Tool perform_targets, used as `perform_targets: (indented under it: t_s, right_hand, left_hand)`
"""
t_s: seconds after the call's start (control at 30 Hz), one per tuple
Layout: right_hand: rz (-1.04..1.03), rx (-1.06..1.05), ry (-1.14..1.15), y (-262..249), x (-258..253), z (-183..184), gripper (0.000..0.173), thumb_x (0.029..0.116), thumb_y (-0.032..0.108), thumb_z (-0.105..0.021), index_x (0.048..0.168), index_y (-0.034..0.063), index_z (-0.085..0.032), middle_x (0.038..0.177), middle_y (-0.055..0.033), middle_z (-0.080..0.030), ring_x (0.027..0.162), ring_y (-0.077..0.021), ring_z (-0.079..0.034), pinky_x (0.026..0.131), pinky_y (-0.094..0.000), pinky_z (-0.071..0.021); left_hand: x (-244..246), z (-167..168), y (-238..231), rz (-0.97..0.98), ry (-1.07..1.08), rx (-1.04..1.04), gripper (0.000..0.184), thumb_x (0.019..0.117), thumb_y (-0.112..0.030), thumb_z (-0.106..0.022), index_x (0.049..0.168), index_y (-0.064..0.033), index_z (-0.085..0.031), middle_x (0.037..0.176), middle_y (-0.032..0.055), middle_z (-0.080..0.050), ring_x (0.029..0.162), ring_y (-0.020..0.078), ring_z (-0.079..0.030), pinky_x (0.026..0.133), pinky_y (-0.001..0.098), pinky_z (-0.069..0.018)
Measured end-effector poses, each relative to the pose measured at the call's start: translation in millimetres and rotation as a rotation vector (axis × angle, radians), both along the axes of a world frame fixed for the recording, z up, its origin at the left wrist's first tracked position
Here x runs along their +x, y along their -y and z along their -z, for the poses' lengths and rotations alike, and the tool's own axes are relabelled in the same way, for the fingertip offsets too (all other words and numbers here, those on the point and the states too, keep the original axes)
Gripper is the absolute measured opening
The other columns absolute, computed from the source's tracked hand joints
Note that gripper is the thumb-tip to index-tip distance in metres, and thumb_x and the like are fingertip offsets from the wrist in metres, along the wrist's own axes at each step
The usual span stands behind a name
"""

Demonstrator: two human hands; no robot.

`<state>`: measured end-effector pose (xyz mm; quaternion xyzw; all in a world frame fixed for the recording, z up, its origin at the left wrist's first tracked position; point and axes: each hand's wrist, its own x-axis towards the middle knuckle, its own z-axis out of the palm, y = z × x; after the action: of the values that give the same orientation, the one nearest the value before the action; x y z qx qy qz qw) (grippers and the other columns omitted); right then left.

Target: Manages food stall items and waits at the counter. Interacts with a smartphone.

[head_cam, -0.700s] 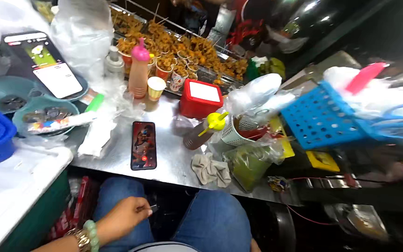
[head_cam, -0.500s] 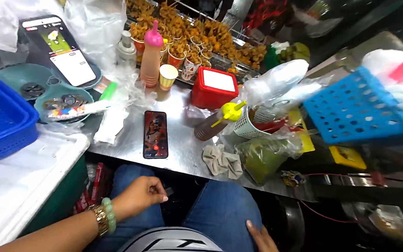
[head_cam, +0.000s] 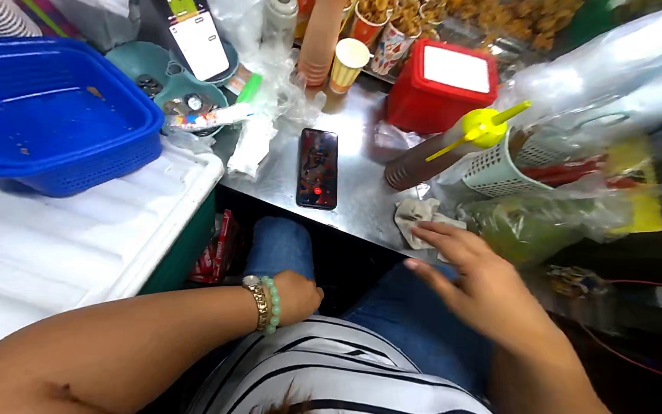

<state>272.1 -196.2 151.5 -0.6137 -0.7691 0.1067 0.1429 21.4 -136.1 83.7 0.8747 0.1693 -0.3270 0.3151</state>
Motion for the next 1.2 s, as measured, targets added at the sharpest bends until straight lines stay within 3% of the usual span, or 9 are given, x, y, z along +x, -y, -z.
perform_targets:
  t_s: [0.2, 0.33, 0.43, 0.5, 0.57, 0.7, 0.83, 1.03, 1.2]
  right_hand:
    - [-0.542, -0.449, -0.278, -53.8, -60.1, 29.7, 0.080, 0.0922, 0.054, -0.068, 0.152, 0.0039, -0.049, 0.144, -0.0176, -0.059, 0.134, -0.0305, -0.056, 0.113, -0.0478, -0.0433]
    - [-0.458, -0.517, -0.888, -54.3, -62.0, 61.4, 0.100, 0.0853, 0.055, -0.076, 0.152, -0.0078, -0.038, 0.146, -0.0162, -0.054, 0.130, -0.0093, -0.056, 0.106, -0.0240, -0.0505]
    - [-0.328, -0.520, -1.173, -54.8, -63.4, 61.1, 0.103, 0.0863, 0.052, -0.076, 0.153, -0.0091, -0.027, 0.135, -0.0029, -0.062, 0.117, -0.0003, -0.061, 0.101, -0.0204, -0.0522]
    - [-0.268, -0.569, -1.251, -56.6, -66.7, 60.8, 0.076, 0.0926, 0.037, -0.074, 0.146, -0.0020, -0.039, 0.113, 0.0065, -0.070, 0.100, 0.0011, -0.067, 0.091, -0.0205, -0.0561]
    - [-0.220, -0.588, -1.213, -56.7, -73.4, 61.1, 0.027, 0.1022, 0.019, -0.062, 0.123, 0.0013, -0.062, 0.083, 0.0117, -0.069, 0.075, 0.0044, -0.064, 0.073, -0.0165, -0.0554]
    - [-0.315, -0.559, -0.970, -54.3, -78.1, 66.4, 0.027, 0.1073, 0.016, -0.051, 0.101, -0.0015, -0.070, 0.072, 0.0066, -0.059, 0.062, 0.0087, -0.051, 0.061, -0.0094, -0.0450]
    - [-0.360, -0.517, -0.768, -56.2, -73.4, 64.2, 0.030, 0.1074, 0.023, -0.052, 0.102, -0.0001, -0.071, 0.073, -0.0010, -0.063, 0.062, 0.0025, -0.054, 0.061, -0.0138, -0.0455]
    - [-0.318, -0.418, -0.439, -62.4, -67.2, 65.7, 0.024, 0.1042, 0.023, -0.057, 0.103, 0.0046, -0.073, 0.084, -0.0076, -0.070, 0.078, -0.0167, -0.067, 0.075, -0.0354, -0.0547]
    - [-0.416, -0.647, -0.110, -64.0, -66.9, 66.4, 0.035, 0.1066, 0.027, -0.054, 0.123, -0.0011, -0.067, 0.109, -0.0215, -0.071, 0.107, -0.0381, -0.067, 0.097, -0.0575, -0.0467]
  left_hand:
    - [-6.3, -3.2, -3.8, -0.201, 0.470, 0.070, 0.020, 0.1003, -0.008, -0.054, 0.111, 0.0057, -0.064, 0.101, 0.0253, -0.069, 0.092, 0.0438, -0.070, 0.073, 0.0591, -0.0547]
    - [-0.5, -7.1, 0.5, -0.700, 0.952, -0.009, 0.020, 0.0978, -0.016, -0.062, 0.100, -0.0007, -0.074, 0.099, 0.0180, -0.070, 0.106, 0.0341, -0.065, 0.097, 0.0545, -0.0458]
    - [4.3, -17.5, -9.2, -1.069, 1.069, -0.121, 0.017, 0.0963, -0.025, -0.068, 0.097, -0.0119, -0.079, 0.102, 0.0066, -0.063, 0.107, 0.0185, -0.057, 0.097, 0.0418, -0.0434]
    - [0.7, -30.3, -24.5, -1.247, 1.057, -0.301, 0.010, 0.0950, -0.019, -0.069, 0.096, -0.0129, -0.077, 0.109, 0.0018, -0.057, 0.105, 0.0097, -0.054, 0.091, 0.0277, -0.0476]
    - [-5.6, -40.1, -42.0, -1.371, 1.069, -0.512, 0.010, 0.1017, -0.017, -0.061, 0.101, -0.0164, -0.070, 0.104, -0.0067, -0.065, 0.090, 0.0024, -0.061, 0.080, 0.0221, -0.0538]
    - [-25.8, -58.1, -78.7, -1.493, 1.271, -0.838, 0.028, 0.1123, -0.024, -0.032, 0.103, -0.0240, -0.058, 0.090, -0.0088, -0.068, 0.088, 0.0069, -0.068, 0.090, 0.0290, -0.0574]
    - [-32.4, -70.0, -100.7, -1.647, 1.380, -0.762, 0.027, 0.1131, -0.022, -0.029, 0.100, -0.0221, -0.053, 0.071, -0.0110, -0.057, 0.062, 0.0006, -0.058, 0.063, 0.0151, -0.0529]
    - [-24.8, -53.7, -89.8, -1.613, 1.222, -0.712, 0.027, 0.1124, -0.021, -0.033, 0.101, -0.0204, -0.057, 0.083, -0.0068, -0.066, 0.073, 0.0052, -0.066, 0.071, 0.0221, -0.0596]
    - [-30.3, -52.0, -98.4, -1.654, 1.224, -0.580, 0.024, 0.1124, -0.022, -0.034, 0.101, -0.0219, -0.055, 0.075, -0.0104, -0.057, 0.058, 0.0007, -0.053, 0.055, 0.0148, -0.0477]
